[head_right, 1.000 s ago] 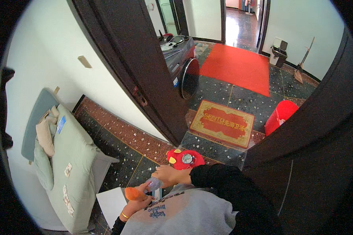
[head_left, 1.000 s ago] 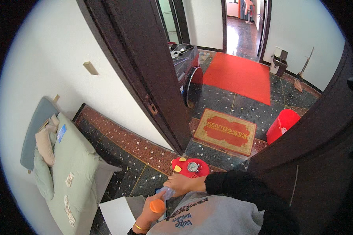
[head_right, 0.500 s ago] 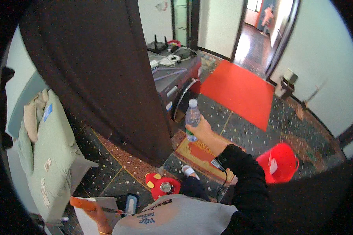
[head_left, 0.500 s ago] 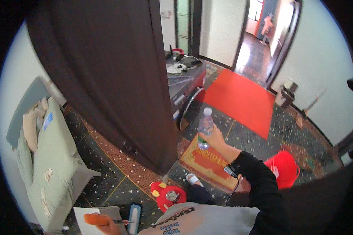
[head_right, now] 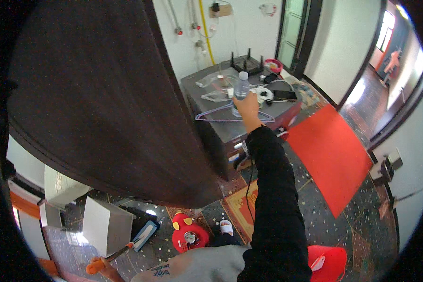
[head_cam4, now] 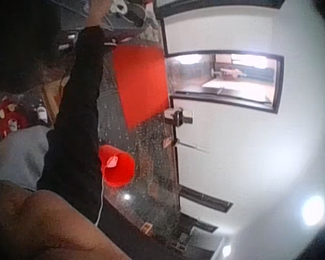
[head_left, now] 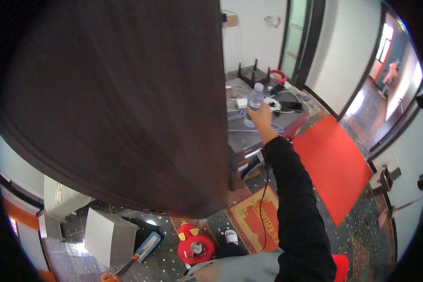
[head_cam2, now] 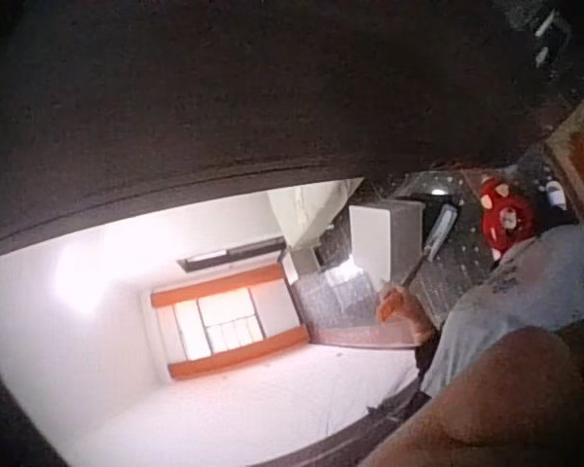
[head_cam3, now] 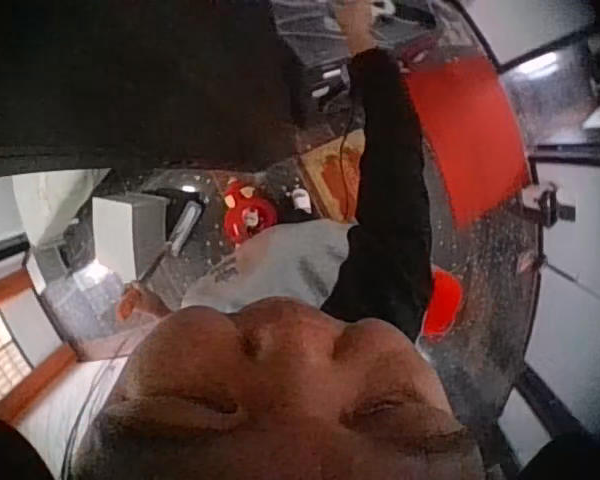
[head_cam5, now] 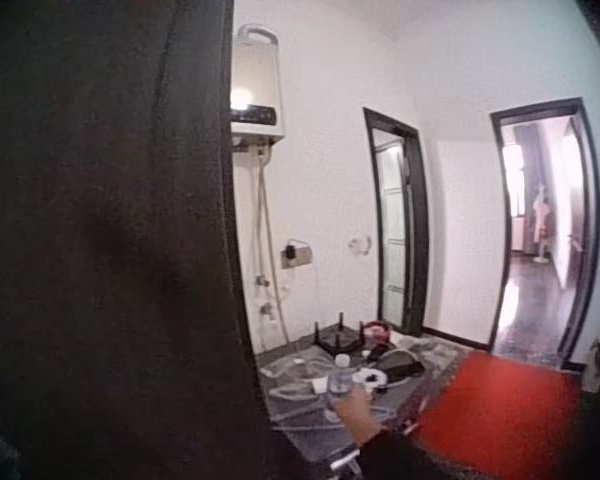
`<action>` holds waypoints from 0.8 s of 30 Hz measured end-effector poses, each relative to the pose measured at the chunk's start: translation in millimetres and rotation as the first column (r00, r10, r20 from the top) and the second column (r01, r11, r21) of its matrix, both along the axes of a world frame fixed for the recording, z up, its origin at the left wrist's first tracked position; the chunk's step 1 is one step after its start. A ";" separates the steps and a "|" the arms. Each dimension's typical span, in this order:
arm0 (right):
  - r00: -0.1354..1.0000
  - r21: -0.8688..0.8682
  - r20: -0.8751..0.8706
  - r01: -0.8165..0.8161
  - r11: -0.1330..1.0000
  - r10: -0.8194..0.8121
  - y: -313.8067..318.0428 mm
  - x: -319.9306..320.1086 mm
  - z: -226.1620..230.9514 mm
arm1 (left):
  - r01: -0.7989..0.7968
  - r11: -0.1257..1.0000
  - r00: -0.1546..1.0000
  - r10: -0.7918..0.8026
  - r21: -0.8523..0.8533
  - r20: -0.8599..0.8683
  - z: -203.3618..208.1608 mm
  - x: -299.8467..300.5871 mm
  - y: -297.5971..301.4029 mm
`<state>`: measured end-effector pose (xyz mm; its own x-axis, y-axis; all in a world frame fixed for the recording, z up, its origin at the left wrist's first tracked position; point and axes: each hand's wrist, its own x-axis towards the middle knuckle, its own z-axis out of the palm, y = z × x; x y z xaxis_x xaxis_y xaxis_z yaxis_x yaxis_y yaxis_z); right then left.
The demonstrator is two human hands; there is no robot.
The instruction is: The person mops a tiled floor in a bedroom using a flat mop. They move around a bed, a small white table, and a red toy, then pick up the white table and place it against the wall.
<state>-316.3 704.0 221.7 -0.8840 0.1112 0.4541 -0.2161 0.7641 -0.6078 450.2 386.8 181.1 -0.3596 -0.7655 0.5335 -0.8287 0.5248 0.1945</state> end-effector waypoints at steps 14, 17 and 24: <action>0.997 -0.177 0.022 -0.063 0.982 0.068 -26.7 -32.8 -72.3 | 0.163 0.977 0.809 -0.052 0.139 -0.585 31.8 -33.2 39.5; 0.983 -0.332 0.049 -0.153 0.931 0.179 -21.1 -22.7 -82.3 | 0.134 0.978 0.797 -0.011 0.159 -0.604 35.3 -52.9 43.4; 0.916 -0.930 -0.122 -0.240 0.277 0.383 6.8 41.4 -25.2 | 0.330 0.932 0.759 -0.166 0.152 -0.629 57.0 -73.9 27.7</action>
